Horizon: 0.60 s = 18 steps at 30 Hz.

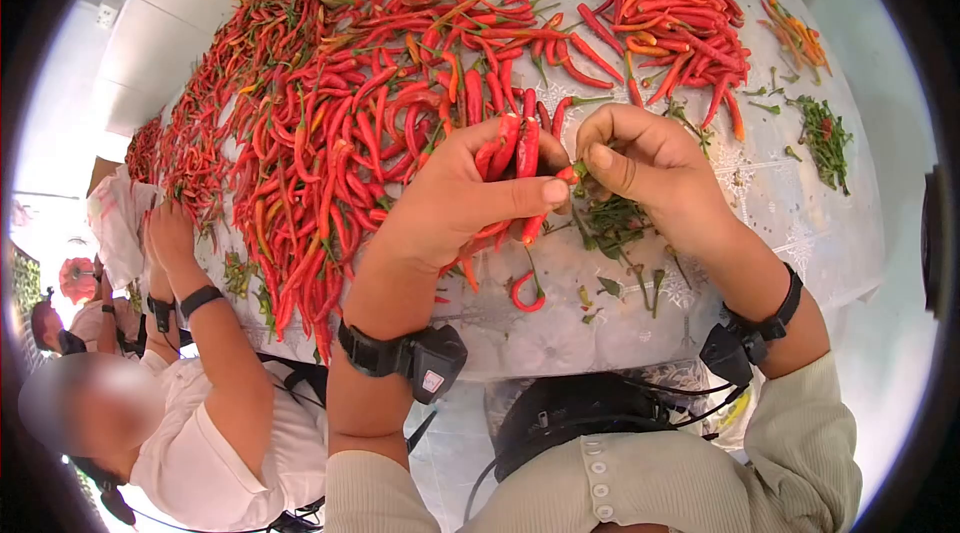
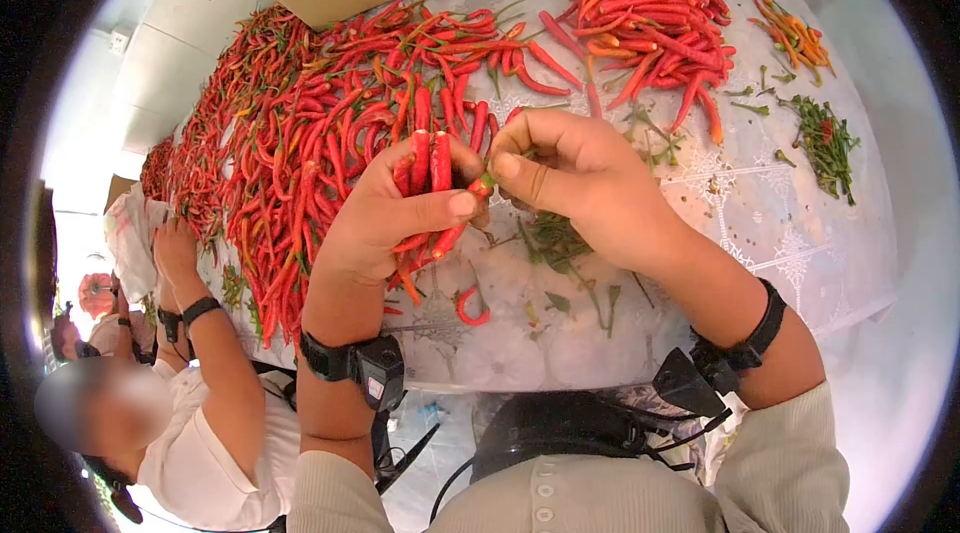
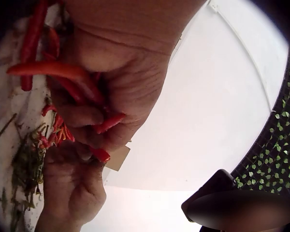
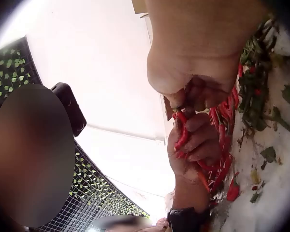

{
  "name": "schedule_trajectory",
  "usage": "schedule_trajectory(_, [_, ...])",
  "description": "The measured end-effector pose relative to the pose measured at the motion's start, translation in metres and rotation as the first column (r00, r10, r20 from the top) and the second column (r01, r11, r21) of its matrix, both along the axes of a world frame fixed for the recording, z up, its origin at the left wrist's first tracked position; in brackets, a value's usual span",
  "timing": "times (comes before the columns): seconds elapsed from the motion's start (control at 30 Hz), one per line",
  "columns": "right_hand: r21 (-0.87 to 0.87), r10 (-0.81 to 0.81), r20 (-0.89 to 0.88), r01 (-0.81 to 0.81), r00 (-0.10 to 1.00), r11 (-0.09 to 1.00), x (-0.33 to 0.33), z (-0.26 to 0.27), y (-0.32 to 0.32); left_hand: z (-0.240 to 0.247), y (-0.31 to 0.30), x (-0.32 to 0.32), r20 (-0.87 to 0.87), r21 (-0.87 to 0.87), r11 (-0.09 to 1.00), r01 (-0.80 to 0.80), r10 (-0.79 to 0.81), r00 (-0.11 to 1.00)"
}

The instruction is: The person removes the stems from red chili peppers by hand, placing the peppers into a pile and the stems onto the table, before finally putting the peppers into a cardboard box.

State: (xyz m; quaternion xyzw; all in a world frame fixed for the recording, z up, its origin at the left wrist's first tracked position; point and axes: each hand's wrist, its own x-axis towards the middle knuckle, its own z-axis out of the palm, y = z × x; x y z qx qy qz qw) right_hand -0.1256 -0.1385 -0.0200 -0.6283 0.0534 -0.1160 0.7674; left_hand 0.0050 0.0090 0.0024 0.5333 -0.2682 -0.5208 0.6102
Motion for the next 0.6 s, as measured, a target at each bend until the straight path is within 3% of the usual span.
schedule_trajectory(0.13, [0.053, -0.103, 0.030, 0.101, 0.994, 0.993, -0.001, 0.002, -0.005, -0.002, 0.001, 0.001, 0.009, -0.008, 1.000, 0.013, -0.013, 1.000])
schedule_trajectory(0.2, [0.128, -0.202, 0.020, 0.198, 0.979, 0.972, -0.001, 0.007, -0.014, -0.001, 0.002, 0.004, -0.049, -0.013, 1.000, -0.022, 0.021, 0.999])
schedule_trajectory(0.3, [0.085, -0.360, 0.068, 0.354, 0.931, 0.931, 0.000, 0.009, -0.023, 0.004, 0.003, 0.007, -0.180, -0.048, 0.994, -0.096, 0.086, 0.980])
schedule_trajectory(0.33, [0.059, -0.342, 0.112, 0.337, 0.933, 0.940, -0.001, 0.010, -0.026, 0.003, 0.003, 0.009, -0.259, -0.075, 0.989, -0.131, 0.108, 0.960])
schedule_trajectory(0.37, [0.023, -0.307, 0.135, 0.306, 0.942, 0.952, -0.003, 0.009, -0.030, 0.002, 0.004, 0.010, -0.337, -0.098, 0.981, -0.167, 0.125, 0.933])
schedule_trajectory(0.43, [-0.052, -0.234, 0.174, 0.246, 0.957, 0.968, -0.006, 0.005, -0.037, 0.001, 0.004, 0.011, -0.306, -0.128, 0.971, -0.200, 0.153, 0.940])
schedule_trajectory(0.47, [-0.164, -0.282, 0.074, 0.291, 0.957, 0.943, -0.006, 0.005, -0.038, -0.002, 0.005, 0.015, -0.323, -0.143, 0.971, -0.192, 0.138, 0.936])
schedule_trajectory(0.53, [-0.391, -0.401, -0.105, 0.333, 0.910, 0.858, -0.005, 0.007, -0.036, -0.007, 0.006, 0.020, -0.368, -0.149, 0.970, -0.192, 0.125, 0.921])
schedule_trajectory(0.6, [-0.635, -0.444, 0.064, 0.380, 0.894, 0.673, -0.002, 0.005, -0.030, -0.008, 0.005, 0.024, -0.420, -0.127, 0.971, -0.204, 0.134, 0.898])
